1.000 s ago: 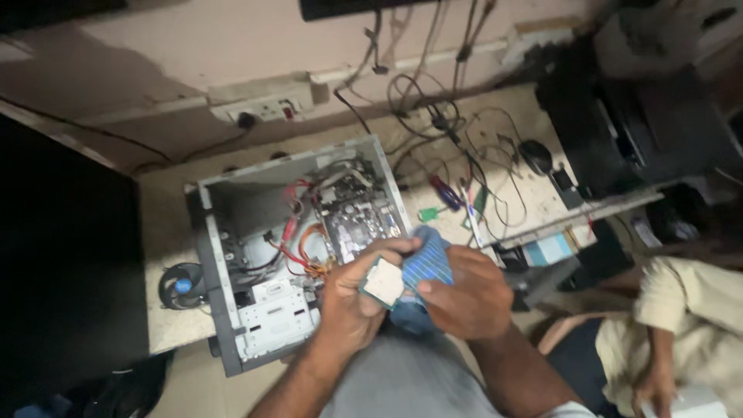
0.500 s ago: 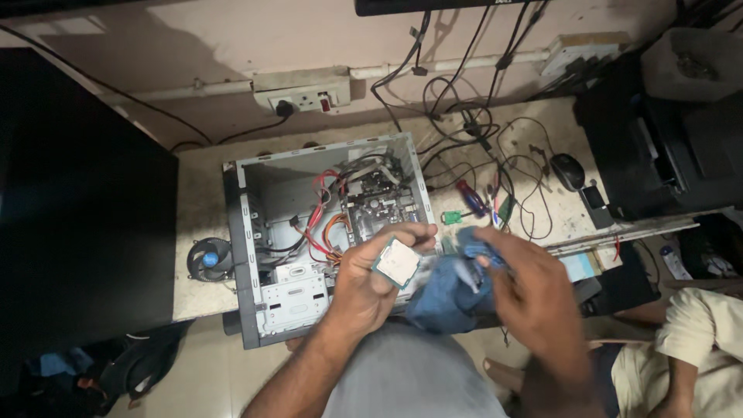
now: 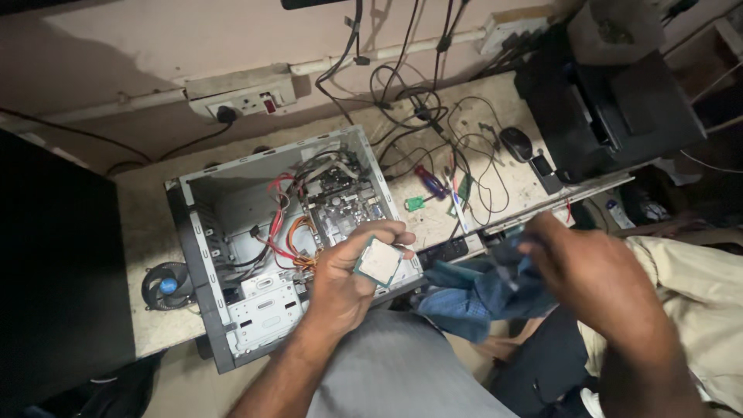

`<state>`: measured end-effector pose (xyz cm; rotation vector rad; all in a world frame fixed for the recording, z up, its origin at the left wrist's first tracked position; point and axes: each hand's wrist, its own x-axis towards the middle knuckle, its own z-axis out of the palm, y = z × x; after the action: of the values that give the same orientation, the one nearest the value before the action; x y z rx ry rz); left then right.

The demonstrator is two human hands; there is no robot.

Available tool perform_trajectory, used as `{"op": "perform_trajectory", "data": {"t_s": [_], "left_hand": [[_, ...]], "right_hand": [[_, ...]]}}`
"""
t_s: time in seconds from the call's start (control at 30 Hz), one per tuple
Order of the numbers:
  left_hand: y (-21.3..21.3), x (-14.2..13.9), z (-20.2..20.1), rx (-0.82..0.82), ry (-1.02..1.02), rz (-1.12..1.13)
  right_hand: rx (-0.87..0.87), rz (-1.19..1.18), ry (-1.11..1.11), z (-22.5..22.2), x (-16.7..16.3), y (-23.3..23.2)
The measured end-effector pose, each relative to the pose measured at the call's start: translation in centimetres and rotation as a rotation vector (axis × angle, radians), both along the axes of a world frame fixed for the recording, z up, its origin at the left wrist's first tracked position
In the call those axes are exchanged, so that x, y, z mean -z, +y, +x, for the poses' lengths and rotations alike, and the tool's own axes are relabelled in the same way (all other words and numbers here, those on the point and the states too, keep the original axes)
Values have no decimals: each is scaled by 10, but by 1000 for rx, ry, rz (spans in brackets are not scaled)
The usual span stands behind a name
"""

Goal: The person works on an open desktop computer case on a workbench. They remove the CPU from the motherboard socket, wipe the CPU with a blue cloth, place it back into the socket, and then handle the heatsink fan assembly, positioning it over the CPU area.

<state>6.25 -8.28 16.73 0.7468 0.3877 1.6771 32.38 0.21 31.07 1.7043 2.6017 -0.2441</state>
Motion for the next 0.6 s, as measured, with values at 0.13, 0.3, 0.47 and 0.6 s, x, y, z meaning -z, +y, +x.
{"op": "perform_trajectory", "data": {"t_s": [0.13, 0.3, 0.47, 0.6], "left_hand": [[4, 2, 3, 40, -1, -30], [5, 3, 6, 64, -6, -32], [11, 1, 7, 64, 12, -55], [15, -2, 5, 78, 67, -97]], "right_hand": [[16, 79, -328, 4, -8, -11], [-60, -13, -379, 12, -20, -1], [-107, -272, -388, 16, -18, 19], [-177, -339, -707, 16, -8, 20]]}}
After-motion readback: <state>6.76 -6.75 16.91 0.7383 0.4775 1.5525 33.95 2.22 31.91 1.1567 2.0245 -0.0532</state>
